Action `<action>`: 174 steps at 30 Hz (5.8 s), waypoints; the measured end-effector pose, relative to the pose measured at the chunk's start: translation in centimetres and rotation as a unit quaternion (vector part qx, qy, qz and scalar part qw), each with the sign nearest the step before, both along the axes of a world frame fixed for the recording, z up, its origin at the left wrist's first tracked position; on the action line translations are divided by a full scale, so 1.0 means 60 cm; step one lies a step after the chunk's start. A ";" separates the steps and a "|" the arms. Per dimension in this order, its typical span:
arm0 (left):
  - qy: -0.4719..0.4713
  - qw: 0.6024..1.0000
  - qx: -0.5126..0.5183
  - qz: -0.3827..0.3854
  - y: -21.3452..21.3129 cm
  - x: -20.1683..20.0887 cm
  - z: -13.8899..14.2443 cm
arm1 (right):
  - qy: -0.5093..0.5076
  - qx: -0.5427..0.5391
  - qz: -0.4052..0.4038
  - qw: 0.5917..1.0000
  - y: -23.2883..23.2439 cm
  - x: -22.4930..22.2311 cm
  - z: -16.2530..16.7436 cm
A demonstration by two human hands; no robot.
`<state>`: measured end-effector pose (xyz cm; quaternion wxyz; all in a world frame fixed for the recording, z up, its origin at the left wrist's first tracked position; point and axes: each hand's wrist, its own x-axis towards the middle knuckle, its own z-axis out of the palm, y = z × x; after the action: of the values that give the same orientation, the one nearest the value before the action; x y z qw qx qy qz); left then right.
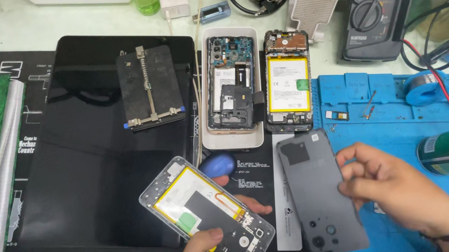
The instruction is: The person removes the back cover of a light blue smartphone using a card and a spray can, then uses a screwdriver to unscrew internal components. The person handles the battery and motherboard while working on the disassembled device.
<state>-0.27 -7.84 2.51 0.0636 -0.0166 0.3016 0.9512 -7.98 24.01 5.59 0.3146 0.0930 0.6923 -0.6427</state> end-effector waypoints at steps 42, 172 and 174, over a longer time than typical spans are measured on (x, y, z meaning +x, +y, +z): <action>-0.024 0.999 -0.039 -0.024 0.014 -0.009 0.004 | 0.340 0.330 0.022 0.881 -0.018 -0.287 0.056; 0.217 0.622 -0.752 0.024 0.066 -0.018 0.023 | 0.170 0.531 -0.033 0.829 0.109 0.153 0.017; 0.219 0.628 -0.746 0.028 0.066 -0.018 0.020 | 0.288 0.463 -0.055 0.836 0.101 0.152 0.033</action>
<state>-1.35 -3.91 3.72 -0.0656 0.1418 0.9127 0.3775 1.12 30.08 7.57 -0.0146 0.0769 0.9622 -0.2609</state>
